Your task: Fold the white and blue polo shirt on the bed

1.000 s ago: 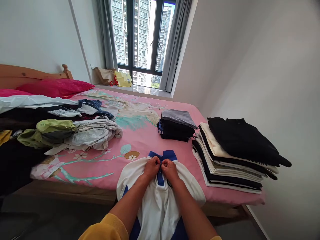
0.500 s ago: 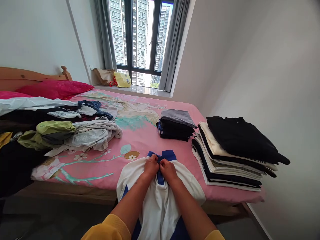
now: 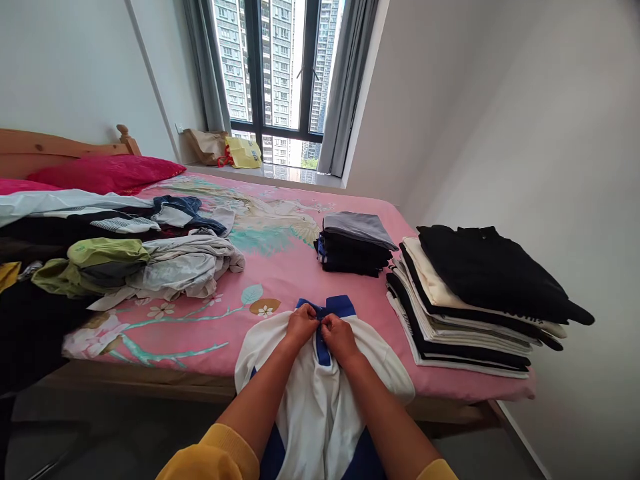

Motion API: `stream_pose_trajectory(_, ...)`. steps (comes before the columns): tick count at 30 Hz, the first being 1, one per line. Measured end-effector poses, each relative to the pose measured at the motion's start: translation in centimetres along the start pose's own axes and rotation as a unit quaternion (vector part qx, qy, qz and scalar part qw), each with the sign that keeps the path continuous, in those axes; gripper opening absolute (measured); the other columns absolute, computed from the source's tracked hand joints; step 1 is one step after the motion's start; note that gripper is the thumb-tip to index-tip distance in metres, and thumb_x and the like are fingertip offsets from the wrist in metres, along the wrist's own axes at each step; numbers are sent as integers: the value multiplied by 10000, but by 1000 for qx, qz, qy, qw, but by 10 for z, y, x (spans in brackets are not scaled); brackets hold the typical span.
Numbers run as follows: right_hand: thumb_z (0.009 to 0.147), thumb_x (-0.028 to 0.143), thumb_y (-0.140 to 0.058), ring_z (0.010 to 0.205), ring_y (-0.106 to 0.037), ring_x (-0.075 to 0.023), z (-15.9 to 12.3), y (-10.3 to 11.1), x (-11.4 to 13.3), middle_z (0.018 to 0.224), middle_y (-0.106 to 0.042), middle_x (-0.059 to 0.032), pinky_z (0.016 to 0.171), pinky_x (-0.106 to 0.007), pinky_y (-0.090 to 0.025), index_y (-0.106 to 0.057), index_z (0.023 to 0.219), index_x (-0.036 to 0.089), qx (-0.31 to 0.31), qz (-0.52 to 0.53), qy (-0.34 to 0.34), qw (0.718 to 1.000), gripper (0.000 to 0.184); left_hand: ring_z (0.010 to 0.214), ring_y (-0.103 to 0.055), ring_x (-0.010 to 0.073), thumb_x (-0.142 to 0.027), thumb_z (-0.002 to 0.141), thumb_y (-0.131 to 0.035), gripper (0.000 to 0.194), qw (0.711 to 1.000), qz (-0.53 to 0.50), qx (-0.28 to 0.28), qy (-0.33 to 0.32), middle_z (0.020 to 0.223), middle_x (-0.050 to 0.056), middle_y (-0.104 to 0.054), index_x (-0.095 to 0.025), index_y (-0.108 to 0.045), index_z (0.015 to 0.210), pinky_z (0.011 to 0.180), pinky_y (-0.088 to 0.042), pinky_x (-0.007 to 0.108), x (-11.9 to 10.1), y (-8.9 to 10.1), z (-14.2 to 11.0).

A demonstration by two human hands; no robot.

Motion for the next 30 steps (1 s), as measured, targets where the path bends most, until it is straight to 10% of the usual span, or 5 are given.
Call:
stream_pose_trajectory(12, 805, 184, -500, 801, -623, -204, 15, -4, 15, 856, -684, -77, 651, -255, -351, -625, 909, 189, 106, -157, 21, 982, 162, 615, -510, 147, -68, 606, -578, 125, 997, 65, 40, 3, 629, -3, -564, -182, -547, 648, 563, -315, 253, 5, -14, 16)
stream_pose_trajectory(22, 760, 161, -518, 832, -604, -187, 22, -8, 7, 834, -660, -68, 699, -245, -378, -588, 792, 168, 150, -74, 13, 986, 77, 573, -484, 103, -81, 631, -564, 107, 999, 21, 28, -7, 593, -36, -543, -182, -527, 628, 540, -318, 218, 8, -9, 6)
stream_pose_trajectory(30, 779, 216, -471, 350, -454, -84, 29, -25, -24, 469, -495, 56, 386, -186, -325, -494, 703, 184, 257, 110, -121, 952, 85, 666, -541, 117, -100, 700, -540, 97, 998, 5, 4, -61, 707, -17, -610, -188, -555, 739, 638, -381, 227, -3, -3, -8)
Point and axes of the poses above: each hand's wrist, its own z-axis towards the middle knuckle, its own y-axis out of the back of the hand, x = y × z, the point moved 9 cm from there along z, towards the middle knuckle
